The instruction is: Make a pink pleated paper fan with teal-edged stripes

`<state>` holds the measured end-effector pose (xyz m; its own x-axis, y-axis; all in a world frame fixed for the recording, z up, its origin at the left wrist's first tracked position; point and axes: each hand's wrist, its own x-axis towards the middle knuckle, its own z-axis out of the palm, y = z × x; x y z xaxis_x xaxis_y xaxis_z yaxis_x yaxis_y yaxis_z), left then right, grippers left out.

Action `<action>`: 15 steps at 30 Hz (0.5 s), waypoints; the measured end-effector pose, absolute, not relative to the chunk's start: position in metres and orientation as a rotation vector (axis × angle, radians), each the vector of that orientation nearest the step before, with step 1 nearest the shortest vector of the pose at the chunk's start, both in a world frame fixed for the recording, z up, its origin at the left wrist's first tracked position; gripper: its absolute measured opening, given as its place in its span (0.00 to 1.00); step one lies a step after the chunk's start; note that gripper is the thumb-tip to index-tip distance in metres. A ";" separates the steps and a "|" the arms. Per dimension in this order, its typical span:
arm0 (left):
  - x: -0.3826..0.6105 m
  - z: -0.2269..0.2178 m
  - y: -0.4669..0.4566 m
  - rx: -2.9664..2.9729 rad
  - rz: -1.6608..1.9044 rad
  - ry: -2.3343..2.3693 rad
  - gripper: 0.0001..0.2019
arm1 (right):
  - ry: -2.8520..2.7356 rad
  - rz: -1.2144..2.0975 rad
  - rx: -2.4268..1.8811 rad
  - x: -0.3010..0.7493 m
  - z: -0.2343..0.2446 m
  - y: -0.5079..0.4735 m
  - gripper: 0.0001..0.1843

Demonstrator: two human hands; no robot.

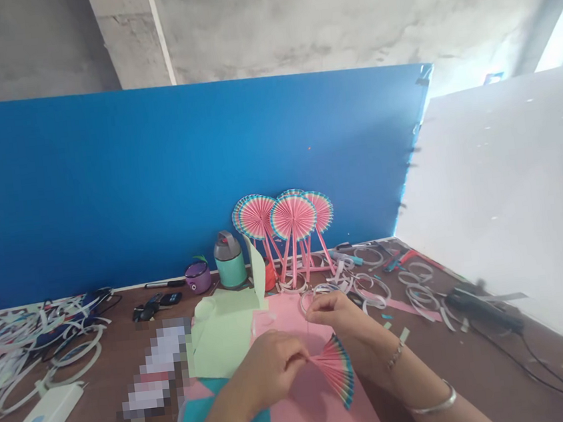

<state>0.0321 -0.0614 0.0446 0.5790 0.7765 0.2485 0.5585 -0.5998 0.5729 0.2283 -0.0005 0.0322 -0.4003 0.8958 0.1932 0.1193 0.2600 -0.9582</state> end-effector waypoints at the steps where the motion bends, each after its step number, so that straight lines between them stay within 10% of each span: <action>1: 0.033 0.046 -0.064 2.278 0.725 1.050 0.09 | -1.687 1.270 -0.939 0.229 0.034 -0.001 0.13; 15: 0.036 0.038 -0.047 1.333 1.286 1.039 0.13 | -1.655 1.381 -0.868 0.216 0.006 0.011 0.18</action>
